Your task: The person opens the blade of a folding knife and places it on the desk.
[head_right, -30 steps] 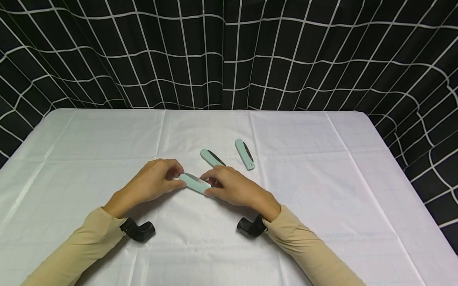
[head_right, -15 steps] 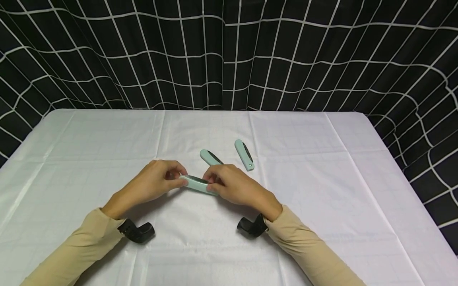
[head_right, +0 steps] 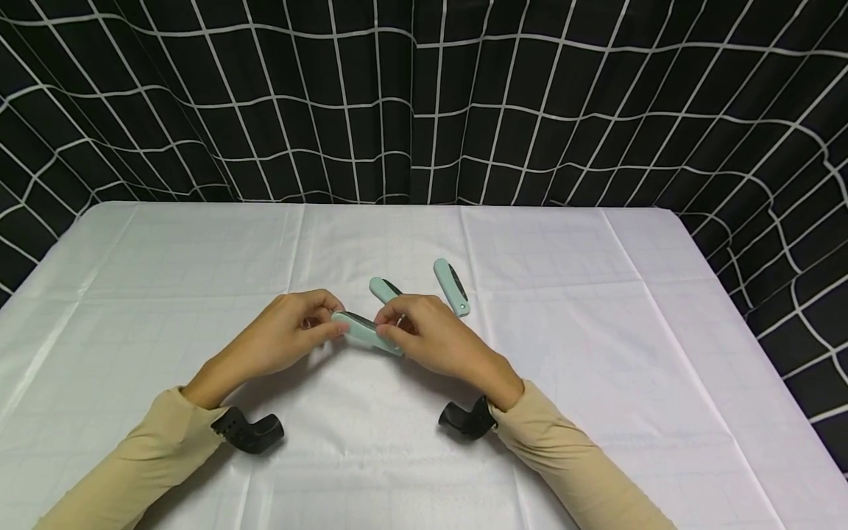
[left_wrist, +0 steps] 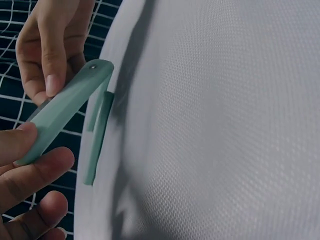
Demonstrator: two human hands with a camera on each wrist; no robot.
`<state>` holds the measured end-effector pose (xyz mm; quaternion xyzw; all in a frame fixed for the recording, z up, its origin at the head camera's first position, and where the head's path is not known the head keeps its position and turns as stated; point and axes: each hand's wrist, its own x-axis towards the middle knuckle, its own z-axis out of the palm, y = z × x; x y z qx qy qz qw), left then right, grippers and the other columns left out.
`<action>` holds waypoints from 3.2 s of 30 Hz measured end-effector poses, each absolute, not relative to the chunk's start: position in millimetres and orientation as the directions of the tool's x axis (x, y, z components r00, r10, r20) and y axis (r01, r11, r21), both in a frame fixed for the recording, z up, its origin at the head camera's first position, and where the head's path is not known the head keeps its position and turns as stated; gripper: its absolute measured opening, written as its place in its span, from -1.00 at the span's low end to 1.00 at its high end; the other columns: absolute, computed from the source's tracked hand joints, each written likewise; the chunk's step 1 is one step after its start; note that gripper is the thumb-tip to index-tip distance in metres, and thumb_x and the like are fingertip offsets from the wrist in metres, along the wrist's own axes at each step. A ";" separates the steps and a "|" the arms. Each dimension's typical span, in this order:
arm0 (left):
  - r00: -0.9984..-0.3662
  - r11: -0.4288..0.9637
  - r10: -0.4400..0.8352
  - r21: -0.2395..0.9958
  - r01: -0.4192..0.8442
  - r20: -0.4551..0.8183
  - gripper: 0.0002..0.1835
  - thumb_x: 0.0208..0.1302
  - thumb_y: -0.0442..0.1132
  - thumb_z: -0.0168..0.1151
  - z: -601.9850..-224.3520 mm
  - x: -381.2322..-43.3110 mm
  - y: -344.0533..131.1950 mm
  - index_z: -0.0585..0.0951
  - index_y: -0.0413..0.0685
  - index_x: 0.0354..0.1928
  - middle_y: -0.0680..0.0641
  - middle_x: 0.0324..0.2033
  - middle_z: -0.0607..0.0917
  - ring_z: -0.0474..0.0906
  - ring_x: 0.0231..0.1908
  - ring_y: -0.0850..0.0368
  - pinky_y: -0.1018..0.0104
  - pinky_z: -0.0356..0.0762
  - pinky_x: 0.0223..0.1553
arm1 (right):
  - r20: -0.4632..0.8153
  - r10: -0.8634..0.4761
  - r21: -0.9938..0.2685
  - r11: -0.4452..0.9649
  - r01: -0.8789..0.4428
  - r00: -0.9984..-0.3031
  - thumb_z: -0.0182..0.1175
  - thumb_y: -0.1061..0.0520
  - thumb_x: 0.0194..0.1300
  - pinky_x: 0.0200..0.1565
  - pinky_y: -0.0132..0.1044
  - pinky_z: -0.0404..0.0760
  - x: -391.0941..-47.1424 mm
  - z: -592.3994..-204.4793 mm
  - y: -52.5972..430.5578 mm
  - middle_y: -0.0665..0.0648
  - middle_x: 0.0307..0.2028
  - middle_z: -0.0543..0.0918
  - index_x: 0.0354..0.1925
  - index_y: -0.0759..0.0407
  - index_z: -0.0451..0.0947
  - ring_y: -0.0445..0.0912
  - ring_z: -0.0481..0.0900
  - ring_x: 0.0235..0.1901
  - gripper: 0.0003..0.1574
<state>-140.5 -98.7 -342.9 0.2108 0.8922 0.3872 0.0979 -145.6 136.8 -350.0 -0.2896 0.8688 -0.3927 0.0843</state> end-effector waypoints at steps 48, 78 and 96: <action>-0.874 0.640 0.485 0.674 0.368 0.017 -0.85 0.34 -0.16 0.26 -334.3 -133.8 -96.9 0.60 -0.05 -0.15 0.16 -0.50 0.68 0.38 -0.52 0.23 0.38 0.33 -0.44 | 0.161 -0.450 -0.776 0.493 -0.395 -0.878 0.28 0.18 0.34 -0.28 -0.33 0.60 -139.7 -340.7 132.4 0.09 -0.25 0.78 -0.16 0.15 0.70 -0.09 0.72 -0.38 -0.87; -0.861 0.536 0.506 0.764 0.359 0.050 -0.91 0.34 -0.21 0.29 -333.2 -134.9 -98.9 0.62 -0.05 -0.20 -0.02 -0.39 0.79 0.48 -0.45 0.21 0.36 0.42 -0.36 | 0.196 -0.432 -0.804 0.443 -0.397 -0.880 0.31 0.25 0.29 -0.30 -0.35 0.63 -142.9 -338.9 137.8 0.16 -0.30 0.74 -0.21 0.23 0.67 0.05 0.72 -0.42 -0.91; -0.890 0.568 0.440 0.730 0.380 0.121 -0.90 0.35 -0.22 0.28 -334.7 -138.3 -102.4 0.61 -0.04 -0.17 -0.05 -0.39 0.77 0.57 -0.41 0.23 0.32 0.49 -0.29 | 0.069 -0.444 -0.856 0.434 -0.282 -0.893 0.30 0.20 0.31 -0.16 -0.37 0.66 -152.1 -335.3 152.3 0.18 -0.28 0.75 -0.11 0.28 0.63 0.04 0.74 -0.26 -0.79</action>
